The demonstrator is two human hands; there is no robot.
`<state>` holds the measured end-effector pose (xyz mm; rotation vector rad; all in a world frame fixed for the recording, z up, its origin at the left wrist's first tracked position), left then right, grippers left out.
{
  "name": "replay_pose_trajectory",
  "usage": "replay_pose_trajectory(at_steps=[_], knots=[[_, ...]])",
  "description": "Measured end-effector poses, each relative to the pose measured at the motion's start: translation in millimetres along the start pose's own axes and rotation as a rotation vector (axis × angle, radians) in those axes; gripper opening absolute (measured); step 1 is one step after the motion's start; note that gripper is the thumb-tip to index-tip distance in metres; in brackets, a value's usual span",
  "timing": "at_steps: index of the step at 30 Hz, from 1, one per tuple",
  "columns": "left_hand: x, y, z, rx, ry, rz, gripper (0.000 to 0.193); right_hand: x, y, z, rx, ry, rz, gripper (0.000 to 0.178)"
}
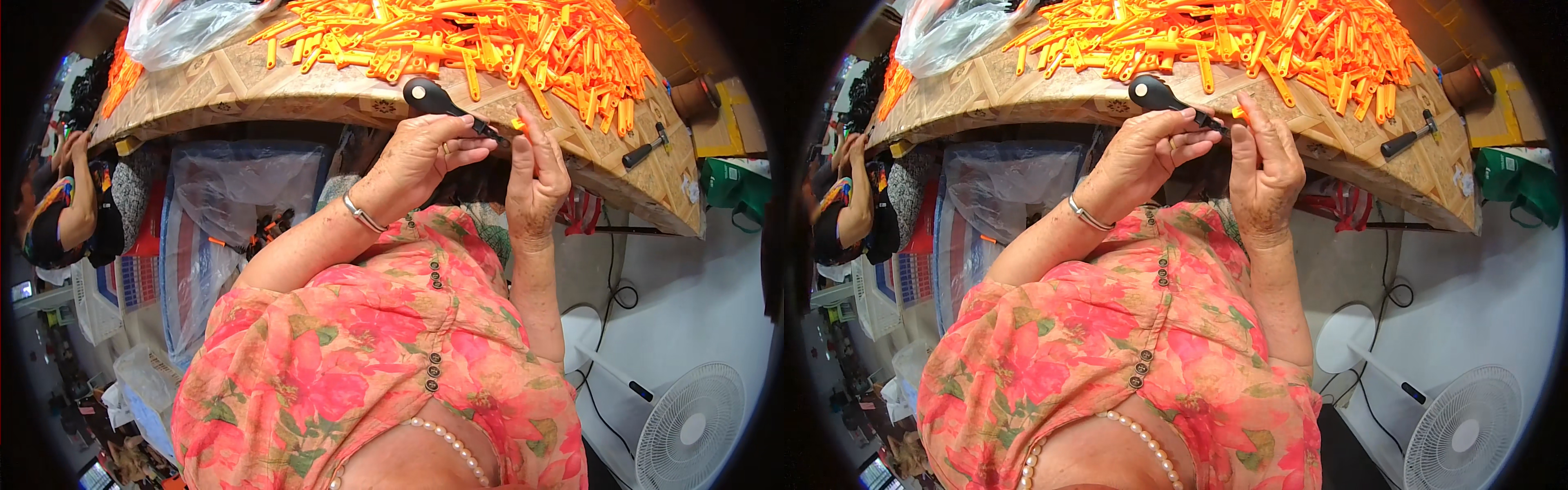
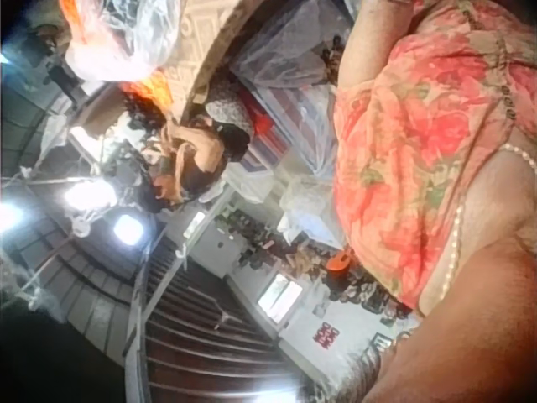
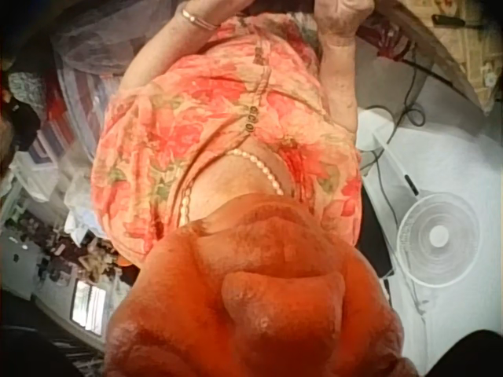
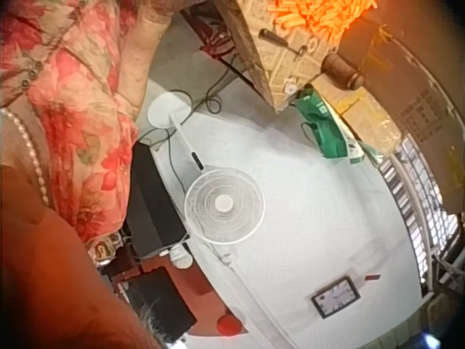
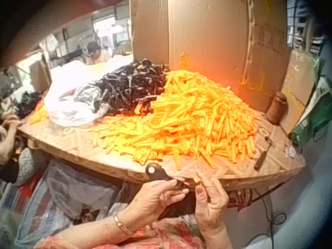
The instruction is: The person repeatedly picks up orange plastic tubes and black plastic holders from a table. They insert the orange tube into the black holder and use a hammer to tap the assembly, securing the parts together. The finished assemblies are placed back on the table among a large pile of similar items.
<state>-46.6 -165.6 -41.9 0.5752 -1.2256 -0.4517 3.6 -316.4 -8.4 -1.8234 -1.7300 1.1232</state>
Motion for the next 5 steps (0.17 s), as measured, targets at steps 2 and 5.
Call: replay_pose_trajectory(at_steps=[2, 5], knots=[[1.3, 2.1, 0.0, 0.001, 0.010, 0.019, 0.022, -3.4, -6.1, 0.0, -0.027, -0.066, 0.034, 0.025], [5.2, 6.1, 3.9, 0.055, -0.017, -0.036, 0.023, -4.5, -8.9, 1.6, -0.151, -0.061, 0.155, 0.027]])
Point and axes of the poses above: each hand's wrist, its own z-axis away from the middle knuckle, its own x-axis out of the palm, y = z × x, the point moved 3 cm from there along -z, towards the middle knuckle, and after that the axes turned 4 degrees about y, right-handed, at the moved point
